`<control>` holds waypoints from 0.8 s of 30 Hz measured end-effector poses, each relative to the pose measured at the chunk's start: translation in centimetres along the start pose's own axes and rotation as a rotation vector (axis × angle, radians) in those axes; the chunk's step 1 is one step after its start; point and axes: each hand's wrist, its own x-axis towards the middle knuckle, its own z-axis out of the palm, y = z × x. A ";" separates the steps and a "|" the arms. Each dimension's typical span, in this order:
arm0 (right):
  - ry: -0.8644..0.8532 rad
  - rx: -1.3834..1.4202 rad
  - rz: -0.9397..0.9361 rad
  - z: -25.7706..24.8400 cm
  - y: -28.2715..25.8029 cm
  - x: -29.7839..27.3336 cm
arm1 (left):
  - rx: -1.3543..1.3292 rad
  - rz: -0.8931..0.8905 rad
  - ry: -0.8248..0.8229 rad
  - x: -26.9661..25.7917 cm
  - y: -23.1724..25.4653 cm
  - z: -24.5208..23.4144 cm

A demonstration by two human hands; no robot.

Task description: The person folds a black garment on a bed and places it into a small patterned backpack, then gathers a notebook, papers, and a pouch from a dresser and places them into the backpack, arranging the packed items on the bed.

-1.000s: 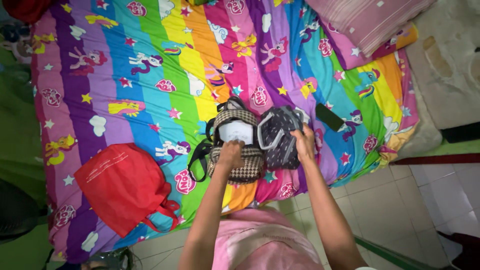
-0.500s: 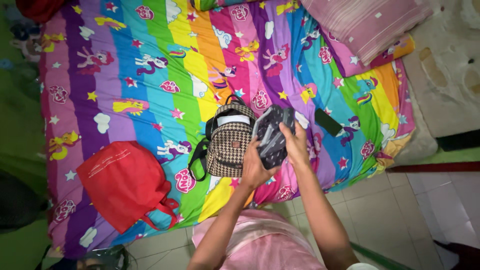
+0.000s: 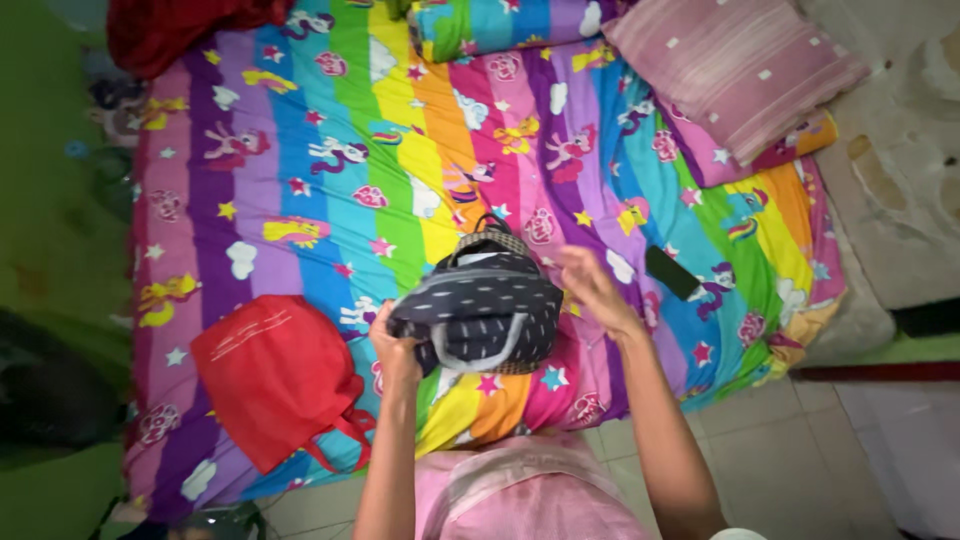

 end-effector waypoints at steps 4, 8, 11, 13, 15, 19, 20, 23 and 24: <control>-0.211 -0.092 -0.133 4.9 1.3 -0.1 | -0.288 -0.088 0.039 0.2 1.1 -4.4; -0.208 -0.130 -0.260 8.7 2.1 2.2 | -0.308 -0.043 0.030 0.4 1.3 -8.5; -0.111 -0.205 -0.442 11.1 3.4 3.8 | -0.319 -0.084 0.064 0.6 2.4 -10.6; -0.012 -0.093 -0.387 13.2 4.3 4.0 | -0.092 -0.002 0.027 0.7 3.9 -11.0; 0.104 0.101 -0.242 15.4 4.6 3.9 | 0.219 0.123 0.068 1.0 6.0 -10.5; 0.159 -0.006 -0.270 19.5 3.2 3.0 | 0.780 0.373 0.147 0.1 10.9 -8.1; 0.156 -0.111 -0.294 20.6 2.7 2.7 | 0.866 0.415 0.126 -0.2 12.0 -7.3; 0.124 -0.191 -0.374 23.2 1.3 2.3 | 1.063 0.441 -0.256 -0.2 13.8 -4.6; 0.109 -0.180 -0.401 23.7 1.1 2.3 | 1.073 0.456 -0.283 -0.1 13.7 -3.6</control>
